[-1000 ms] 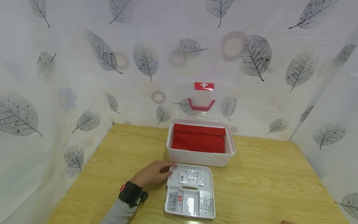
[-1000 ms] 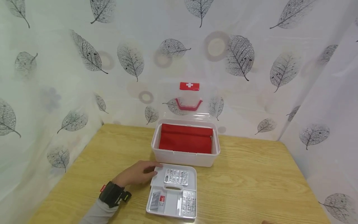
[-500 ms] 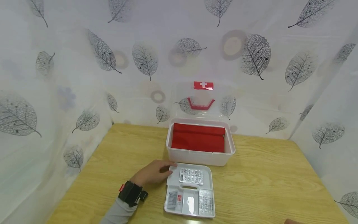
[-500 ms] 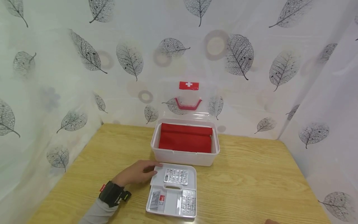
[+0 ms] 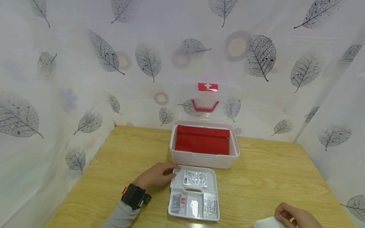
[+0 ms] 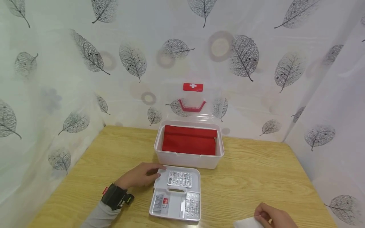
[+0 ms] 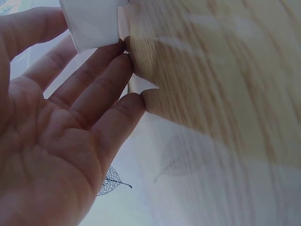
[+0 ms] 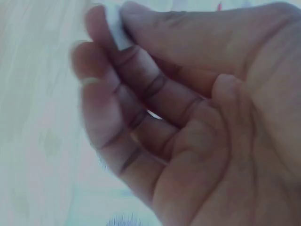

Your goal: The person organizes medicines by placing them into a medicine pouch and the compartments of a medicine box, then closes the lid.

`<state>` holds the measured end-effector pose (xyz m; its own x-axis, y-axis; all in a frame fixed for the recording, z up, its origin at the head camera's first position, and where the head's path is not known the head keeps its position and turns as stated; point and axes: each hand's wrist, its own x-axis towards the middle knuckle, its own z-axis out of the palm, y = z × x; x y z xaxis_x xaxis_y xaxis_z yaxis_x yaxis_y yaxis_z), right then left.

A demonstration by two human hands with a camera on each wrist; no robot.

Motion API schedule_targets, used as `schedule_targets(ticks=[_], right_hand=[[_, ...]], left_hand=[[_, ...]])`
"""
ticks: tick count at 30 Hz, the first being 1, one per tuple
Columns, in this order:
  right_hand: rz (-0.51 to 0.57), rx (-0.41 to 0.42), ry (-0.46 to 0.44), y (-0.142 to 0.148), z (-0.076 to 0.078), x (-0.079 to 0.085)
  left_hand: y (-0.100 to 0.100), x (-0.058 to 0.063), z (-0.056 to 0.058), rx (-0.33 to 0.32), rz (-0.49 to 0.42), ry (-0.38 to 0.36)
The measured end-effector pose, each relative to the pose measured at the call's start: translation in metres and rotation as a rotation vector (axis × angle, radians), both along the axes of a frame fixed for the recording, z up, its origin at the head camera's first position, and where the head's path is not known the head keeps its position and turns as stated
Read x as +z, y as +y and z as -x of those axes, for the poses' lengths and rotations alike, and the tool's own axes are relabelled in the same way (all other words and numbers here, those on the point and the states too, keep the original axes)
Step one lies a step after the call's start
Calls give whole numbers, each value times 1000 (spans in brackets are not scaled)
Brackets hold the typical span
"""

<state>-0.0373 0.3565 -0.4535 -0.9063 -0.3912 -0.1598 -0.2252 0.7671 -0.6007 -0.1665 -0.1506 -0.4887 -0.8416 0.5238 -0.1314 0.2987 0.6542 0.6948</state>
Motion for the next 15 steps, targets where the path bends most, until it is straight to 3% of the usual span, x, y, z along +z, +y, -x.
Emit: schedule_targets(ticks=[4,6,8,12,15], right_hand=[[91,139,215,-31,13,11],[135,213,266,-47,19,13],[174,269,197,-64,25,18],[226,342,-42,-94,34,26],[222,343,-88,-112,36,30]], left_hand=[[0,1,0,6,3,-10],[0,2,1,7,8,-10],[0,2,1,1,8,-7],[1,1,2,-4,2,-2],[0,-1,0,4,4,-14]])
